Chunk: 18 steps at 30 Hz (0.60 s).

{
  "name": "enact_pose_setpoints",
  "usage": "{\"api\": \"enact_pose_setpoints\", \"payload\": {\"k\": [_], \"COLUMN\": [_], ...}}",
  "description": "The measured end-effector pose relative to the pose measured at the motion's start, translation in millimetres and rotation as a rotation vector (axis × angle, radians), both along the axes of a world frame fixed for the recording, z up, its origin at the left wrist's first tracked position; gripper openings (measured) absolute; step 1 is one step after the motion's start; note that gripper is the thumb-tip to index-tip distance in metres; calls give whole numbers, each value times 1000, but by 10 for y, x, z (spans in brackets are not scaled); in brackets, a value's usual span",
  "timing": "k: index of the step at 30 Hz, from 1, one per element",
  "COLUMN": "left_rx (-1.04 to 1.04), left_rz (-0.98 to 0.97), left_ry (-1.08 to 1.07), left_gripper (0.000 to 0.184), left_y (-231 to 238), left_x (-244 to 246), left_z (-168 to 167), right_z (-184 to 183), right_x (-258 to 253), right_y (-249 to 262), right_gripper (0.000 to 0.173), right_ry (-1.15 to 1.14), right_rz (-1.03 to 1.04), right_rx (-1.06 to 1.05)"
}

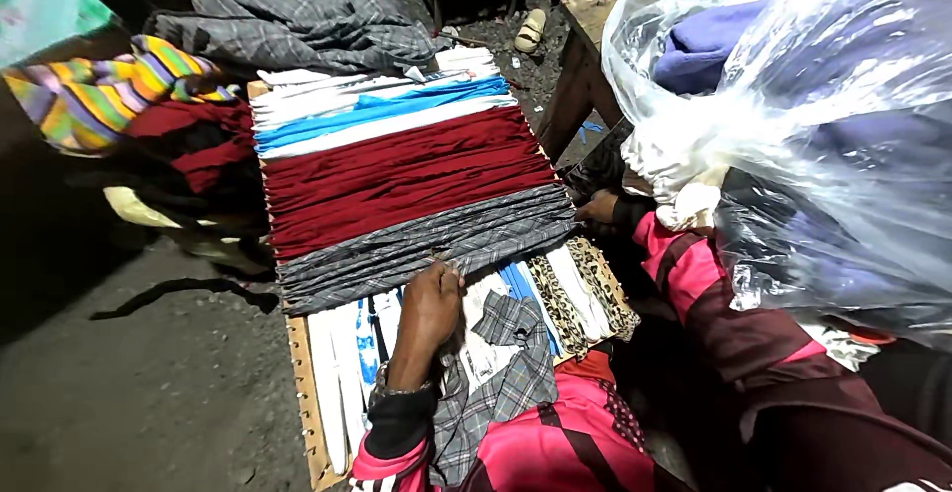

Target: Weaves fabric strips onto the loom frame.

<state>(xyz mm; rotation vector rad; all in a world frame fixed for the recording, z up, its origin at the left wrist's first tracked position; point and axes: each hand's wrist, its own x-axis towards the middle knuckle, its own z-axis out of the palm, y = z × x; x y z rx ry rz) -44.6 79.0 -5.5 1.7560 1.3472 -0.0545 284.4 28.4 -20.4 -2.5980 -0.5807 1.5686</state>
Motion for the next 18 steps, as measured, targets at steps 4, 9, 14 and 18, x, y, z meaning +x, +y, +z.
{"api": "enact_pose_setpoints", "payload": {"k": [4, 9, 14, 18], "left_rx": [-5, -84, -227, -225], "left_rz": [-82, -124, -121, -47], "left_ry": [72, 60, -162, -170], "left_gripper": [31, 30, 25, 23], "left_y": [-81, -118, -77, -88], "left_x": [-94, -312, -801, -1135], "left_z": [5, 31, 77, 121], "right_z": [336, -23, -73, -204], "right_x": [-182, -49, -59, -64], "right_y": [15, -77, -215, -262], "right_gripper": [26, 55, 56, 32], "right_ry": [-56, -101, -165, -160], "right_rz": [112, 194, 227, 307], "right_rx": [-43, 6, 140, 539]}}
